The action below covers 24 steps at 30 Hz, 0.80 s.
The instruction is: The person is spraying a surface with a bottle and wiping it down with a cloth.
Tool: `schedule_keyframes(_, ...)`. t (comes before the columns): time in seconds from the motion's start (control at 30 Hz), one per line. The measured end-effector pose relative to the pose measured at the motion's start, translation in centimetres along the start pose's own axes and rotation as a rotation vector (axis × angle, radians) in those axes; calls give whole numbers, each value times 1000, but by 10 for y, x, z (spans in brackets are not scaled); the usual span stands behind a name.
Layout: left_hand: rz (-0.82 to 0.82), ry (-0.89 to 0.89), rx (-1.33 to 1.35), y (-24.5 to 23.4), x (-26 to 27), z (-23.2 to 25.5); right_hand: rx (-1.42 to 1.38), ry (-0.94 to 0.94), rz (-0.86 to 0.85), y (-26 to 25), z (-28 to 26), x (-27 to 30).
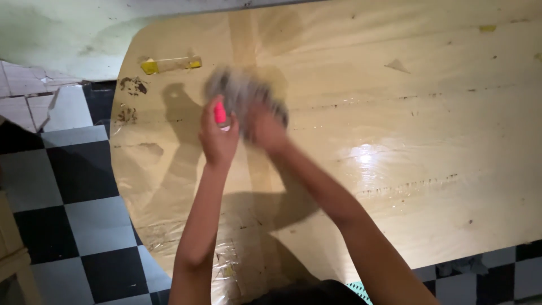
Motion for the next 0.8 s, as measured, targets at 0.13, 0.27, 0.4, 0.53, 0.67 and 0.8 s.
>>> schedule_keyframes(0.13,10,-58,7,-8,-15,-21,-31,-299,3,-98,-41,53)
schedule_keyframes(0.27,-26,-65,-34,-10,-10,-40,271,-148,174,-175,63,-12)
schedule_keyframes(0.4,-32,-78,-38,-8,-2,-40,488,-18,310,-110,210,-95)
schedule_keyframes(0.53,-26,-68,-35,-5,-11,-19,70,141,187,-31,95,-159)
schedule_keyframes(0.67,-91,53,7,17,-26,9,-331,61,-33,-5,-39,-87)
schedule_keyframes(0.8,-344,-44,-5,77,-26,47,-526,262,-206,-27,-66,27)
Point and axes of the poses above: each hand's wrist, its own x-axis away from the middle knuckle, its own y-axis out of the palm, z = x × y, the point moved 9 cm from there along -x, towards the middle knuckle, and after that the axes turned 6 degrees about z, right-handed, at the moved point
